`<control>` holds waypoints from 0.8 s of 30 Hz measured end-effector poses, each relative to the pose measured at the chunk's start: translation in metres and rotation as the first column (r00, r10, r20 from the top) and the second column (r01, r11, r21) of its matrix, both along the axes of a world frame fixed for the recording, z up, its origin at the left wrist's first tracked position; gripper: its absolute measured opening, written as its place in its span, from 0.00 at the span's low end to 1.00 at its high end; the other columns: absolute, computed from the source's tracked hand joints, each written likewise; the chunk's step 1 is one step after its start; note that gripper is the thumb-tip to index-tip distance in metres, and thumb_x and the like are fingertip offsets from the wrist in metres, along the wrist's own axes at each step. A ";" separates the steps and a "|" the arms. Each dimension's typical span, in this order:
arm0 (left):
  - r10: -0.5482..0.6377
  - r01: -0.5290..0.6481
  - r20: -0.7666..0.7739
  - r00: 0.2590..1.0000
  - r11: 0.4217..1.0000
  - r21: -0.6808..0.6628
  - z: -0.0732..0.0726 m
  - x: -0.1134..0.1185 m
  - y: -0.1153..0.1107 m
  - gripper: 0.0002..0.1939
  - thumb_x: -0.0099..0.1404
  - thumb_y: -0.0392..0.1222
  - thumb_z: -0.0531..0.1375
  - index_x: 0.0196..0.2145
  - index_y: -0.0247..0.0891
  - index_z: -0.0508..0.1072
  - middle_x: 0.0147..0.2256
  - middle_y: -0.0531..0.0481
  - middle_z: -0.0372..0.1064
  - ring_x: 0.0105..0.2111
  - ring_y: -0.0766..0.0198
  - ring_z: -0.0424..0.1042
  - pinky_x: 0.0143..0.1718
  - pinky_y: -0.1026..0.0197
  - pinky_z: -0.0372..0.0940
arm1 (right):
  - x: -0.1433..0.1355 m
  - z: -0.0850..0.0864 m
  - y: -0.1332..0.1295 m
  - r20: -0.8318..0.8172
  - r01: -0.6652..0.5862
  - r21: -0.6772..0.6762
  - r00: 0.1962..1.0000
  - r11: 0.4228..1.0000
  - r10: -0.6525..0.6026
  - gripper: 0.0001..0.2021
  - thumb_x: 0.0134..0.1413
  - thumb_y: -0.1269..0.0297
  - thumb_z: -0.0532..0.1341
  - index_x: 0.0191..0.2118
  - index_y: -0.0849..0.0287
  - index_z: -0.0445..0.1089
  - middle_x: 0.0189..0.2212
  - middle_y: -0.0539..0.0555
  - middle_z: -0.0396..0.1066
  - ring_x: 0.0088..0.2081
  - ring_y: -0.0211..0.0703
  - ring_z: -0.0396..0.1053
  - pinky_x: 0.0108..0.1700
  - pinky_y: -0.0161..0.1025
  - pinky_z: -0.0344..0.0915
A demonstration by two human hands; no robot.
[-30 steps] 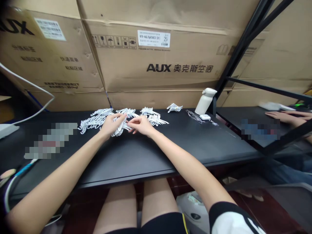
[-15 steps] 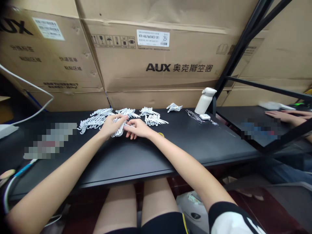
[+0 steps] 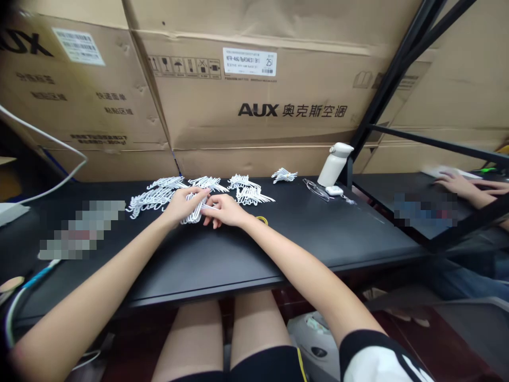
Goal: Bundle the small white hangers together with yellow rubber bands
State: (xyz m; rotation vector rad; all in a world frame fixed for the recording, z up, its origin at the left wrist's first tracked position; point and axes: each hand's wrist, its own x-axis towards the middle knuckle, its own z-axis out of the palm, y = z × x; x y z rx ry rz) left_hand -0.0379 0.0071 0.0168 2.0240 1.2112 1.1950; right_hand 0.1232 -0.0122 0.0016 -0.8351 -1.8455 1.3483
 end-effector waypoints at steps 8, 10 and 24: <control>-0.013 0.013 0.018 1.000 1.000 -0.020 0.000 0.000 -0.001 0.19 0.59 0.55 0.57 0.23 0.38 0.74 0.24 0.52 0.71 0.31 0.61 0.69 0.39 0.63 0.61 | 0.000 0.001 -0.001 -0.003 -0.018 -0.025 1.000 1.000 0.018 0.12 0.54 0.58 0.61 0.29 0.60 0.61 0.22 0.52 0.75 0.18 0.34 0.69 0.20 0.28 0.64; -0.035 0.036 0.023 0.999 0.999 -0.023 0.001 0.000 -0.002 0.19 0.59 0.55 0.58 0.22 0.38 0.73 0.24 0.52 0.71 0.31 0.61 0.69 0.40 0.62 0.61 | 0.000 0.002 -0.001 -0.008 -0.025 -0.029 1.000 0.999 0.025 0.12 0.55 0.59 0.61 0.30 0.60 0.61 0.22 0.52 0.75 0.18 0.34 0.70 0.20 0.28 0.64; -0.019 0.019 -0.019 1.000 0.999 -0.041 -0.003 -0.003 0.005 0.12 0.57 0.47 0.57 0.25 0.38 0.73 0.29 0.50 0.74 0.35 0.57 0.71 0.43 0.59 0.62 | -0.002 0.002 -0.003 0.031 0.006 0.002 1.000 1.000 -0.006 0.12 0.55 0.59 0.61 0.30 0.61 0.61 0.23 0.52 0.74 0.21 0.34 0.72 0.21 0.26 0.63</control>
